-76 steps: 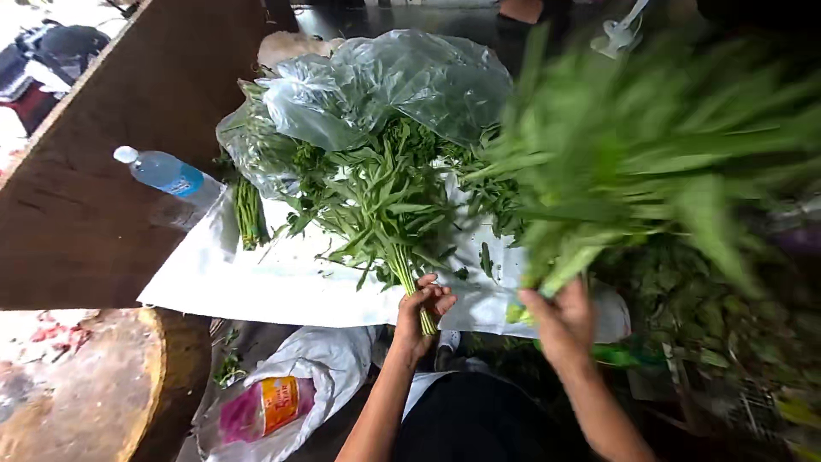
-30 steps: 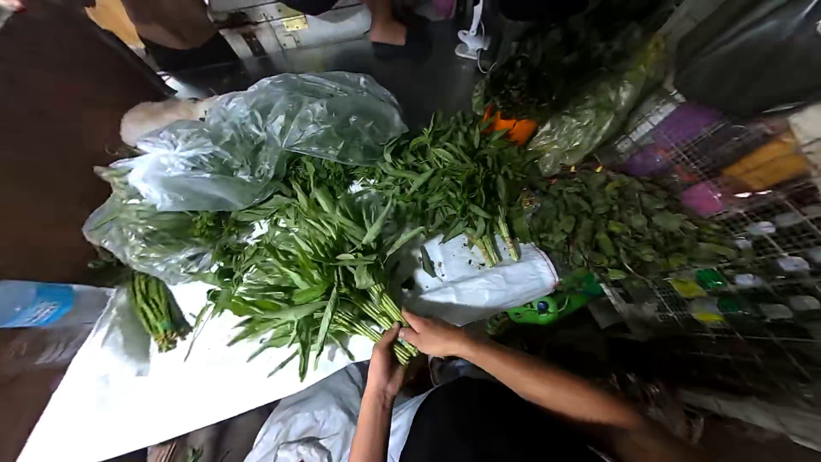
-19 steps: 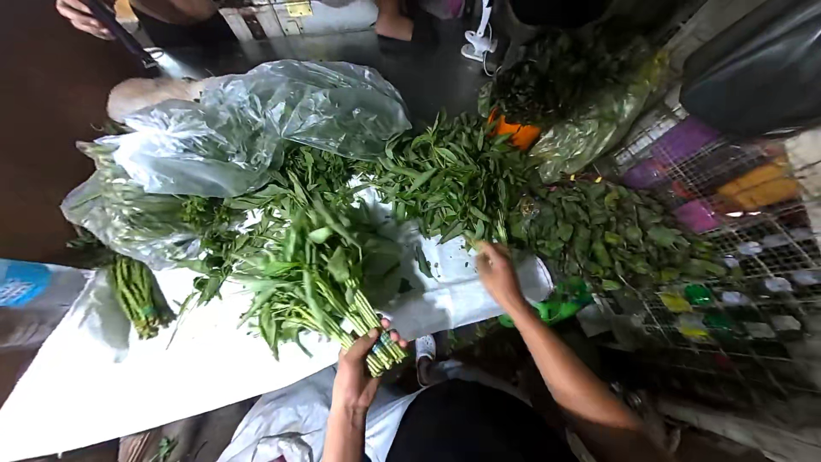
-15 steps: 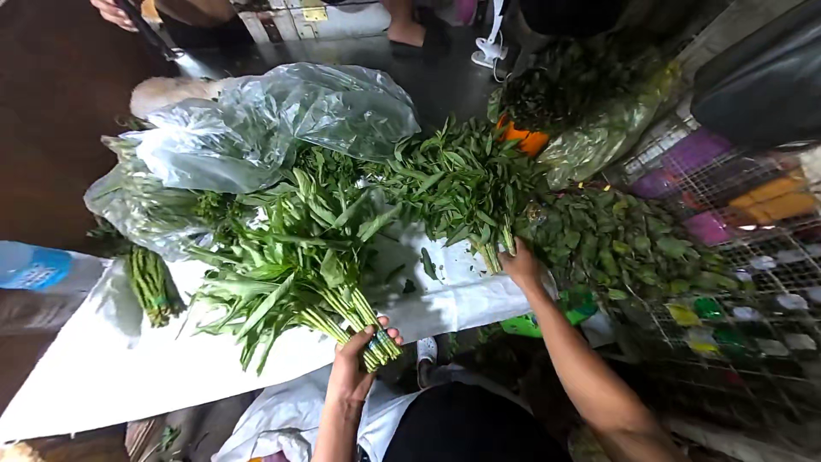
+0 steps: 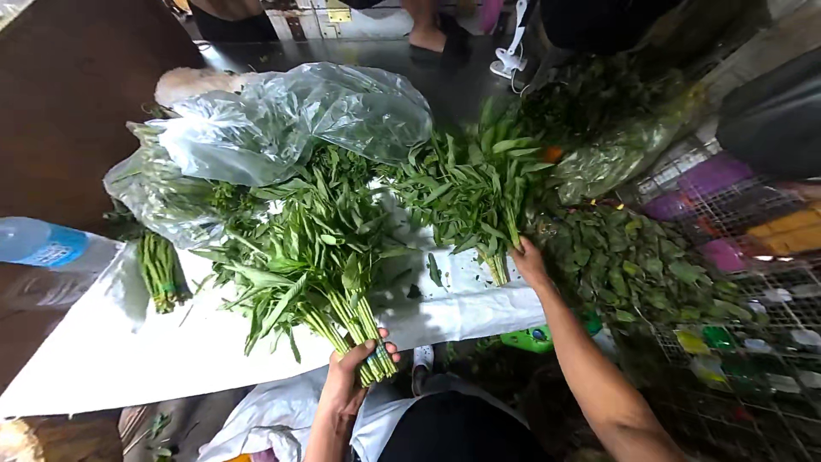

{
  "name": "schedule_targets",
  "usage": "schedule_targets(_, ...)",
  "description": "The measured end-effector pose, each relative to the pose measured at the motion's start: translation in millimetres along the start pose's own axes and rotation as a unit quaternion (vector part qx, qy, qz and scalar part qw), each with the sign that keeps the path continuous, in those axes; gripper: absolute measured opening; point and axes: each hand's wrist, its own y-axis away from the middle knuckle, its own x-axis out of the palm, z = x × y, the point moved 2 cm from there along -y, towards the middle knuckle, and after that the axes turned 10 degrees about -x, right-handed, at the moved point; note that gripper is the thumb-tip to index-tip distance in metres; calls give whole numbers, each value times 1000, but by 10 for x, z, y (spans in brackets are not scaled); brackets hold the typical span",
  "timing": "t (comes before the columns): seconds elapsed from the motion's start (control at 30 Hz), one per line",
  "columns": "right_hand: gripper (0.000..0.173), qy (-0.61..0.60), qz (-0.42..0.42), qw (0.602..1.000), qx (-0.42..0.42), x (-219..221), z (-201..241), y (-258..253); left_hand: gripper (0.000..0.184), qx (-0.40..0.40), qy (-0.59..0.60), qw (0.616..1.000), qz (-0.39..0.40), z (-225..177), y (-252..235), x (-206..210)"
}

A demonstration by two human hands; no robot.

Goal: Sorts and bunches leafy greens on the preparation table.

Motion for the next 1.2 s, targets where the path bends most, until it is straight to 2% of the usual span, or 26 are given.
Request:
schedule_targets(0.1,46,-39,17,999,-12,-79,95,17,29,-28,4,999,-32,-20,-137,-89)
schedule_targets(0.17,41,-101,-3,995,-12,-267,318,85,22,-58,14,996,-73,50,-252,-234)
schedule_targets(0.23,36,-191,-22,981,-15,-475,576,171,24,-76,34,991,-107,157,-301,-367)
schedule_targets(0.33,34,-326,-35,944,-35,-718,999,376,31,-54,69,989,-118,273,-287,-478)
schedule_targets(0.43,34,-427,16,900,-93,-773,1295,577,33,-10,94,987,-133,299,-249,-413)
schedule_targets(0.5,39,-443,46,888,-113,-702,1459,686,27,36,85,980,-175,300,-252,-272)
schedule_targets(0.6,41,-445,68,881,-143,-465,1819,873,30,63,69,970,-225,270,-235,-91)
schedule_targets(0.73,48,-470,116,856,-178,80,2474,1234,27,54,64,974,-209,303,-311,-85)
schedule_targets(0.83,49,-439,193,857,-191,657,2736,1547,30,56,59,974,-210,317,-323,-73)
schedule_targets(0.97,50,-317,336,881,-96,1454,2579,1754,46,70,101,976,-182,302,-236,-44)
schedule_targets(1.03,50,-243,387,888,-51,1690,2424,1771,50,79,136,974,-163,312,-162,-10)
schedule_targets(1.13,52,-223,418,879,-50,1702,2407,1755,49,92,159,975,-126,436,-146,-80)
schedule_targets(1.2,51,-251,412,872,-82,1642,2469,1784,55,116,160,978,-63,495,-161,-143)
